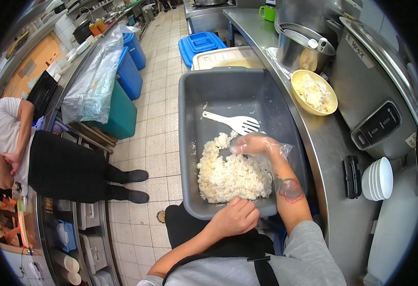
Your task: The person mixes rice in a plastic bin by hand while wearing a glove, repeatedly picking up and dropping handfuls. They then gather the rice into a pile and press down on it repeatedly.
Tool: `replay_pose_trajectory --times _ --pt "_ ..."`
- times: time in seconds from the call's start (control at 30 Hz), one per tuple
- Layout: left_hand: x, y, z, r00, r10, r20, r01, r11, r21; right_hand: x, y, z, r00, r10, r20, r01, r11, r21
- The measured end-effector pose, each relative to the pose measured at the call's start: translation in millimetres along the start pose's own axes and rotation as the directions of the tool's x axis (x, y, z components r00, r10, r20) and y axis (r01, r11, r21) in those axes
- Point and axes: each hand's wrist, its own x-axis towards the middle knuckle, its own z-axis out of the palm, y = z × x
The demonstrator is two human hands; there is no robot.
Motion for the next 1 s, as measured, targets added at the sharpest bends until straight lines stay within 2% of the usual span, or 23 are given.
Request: replay_pose_trajectory --times 0.03,0.1,0.2,0.3,0.37,0.43,0.5,0.6,0.63,0.73,0.83,0.93,1.0 --pt "-0.2 -0.2 0.3 1.000 0.002 0.000 -0.002 1.000 0.002 1.7 1.4 -0.6 0.987 0.124 0.098 -0.112 0.987 -0.116" --pt "-0.1 -0.6 0.6 1.000 0.002 -0.003 -0.002 1.000 0.004 9.5 6.9 1.4 0.890 0.387 0.242 -0.285 0.885 -0.369" --pt "0.4 -0.5 1.1 1.000 0.002 -0.009 -0.002 1.000 -0.002 20.0 -0.6 29.5 0.908 0.335 0.251 -0.237 0.906 -0.352" --pt "0.8 -0.7 1.6 1.000 0.005 -0.017 -0.005 1.000 -0.013 36.9 -20.4 54.1 0.957 0.150 0.249 0.021 0.819 -0.573" --pt "-0.7 -1.7 1.8 1.000 0.000 -0.018 0.000 1.000 -0.018 30.0 -19.2 46.1 0.971 -0.028 0.237 0.093 0.958 -0.271" --pt "-1.1 -2.2 1.5 1.000 -0.002 -0.015 0.002 1.000 -0.016 29.3 -12.1 37.6 0.958 -0.192 0.213 0.185 0.981 0.052" --pt "-1.3 -0.9 1.6 1.000 -0.004 -0.012 0.004 1.000 -0.013 34.9 -2.3 30.4 0.925 -0.336 0.176 0.256 0.895 0.364" --pt "-0.1 -0.4 0.8 1.000 0.000 -0.008 0.000 1.000 -0.004 16.4 -15.4 23.7 0.933 -0.359 0.032 0.268 0.749 0.606" --pt "0.1 -0.6 0.7 1.000 0.003 -0.009 -0.003 1.000 -0.002 15.3 -16.1 21.2 0.934 -0.350 0.076 0.227 0.743 0.630" --pt "1.1 -0.8 0.0 1.000 0.003 -0.010 -0.003 1.000 0.000 4.2 -23.6 16.2 0.909 -0.415 0.050 0.253 0.643 0.723" --pt "1.1 -0.6 -0.3 1.000 0.001 -0.016 -0.001 1.000 0.000 0.1 -30.0 9.8 0.883 -0.468 0.042 0.283 0.601 0.748" --pt "1.6 -0.4 -0.3 1.000 0.002 -0.019 -0.002 1.000 0.005 4.2 -30.0 11.1 0.871 -0.490 -0.035 0.347 0.562 0.751" --pt "0.9 -0.3 -0.2 1.000 0.001 -0.016 -0.001 1.000 0.006 1.0 -34.8 9.4 0.857 -0.507 -0.091 0.424 0.594 0.684"
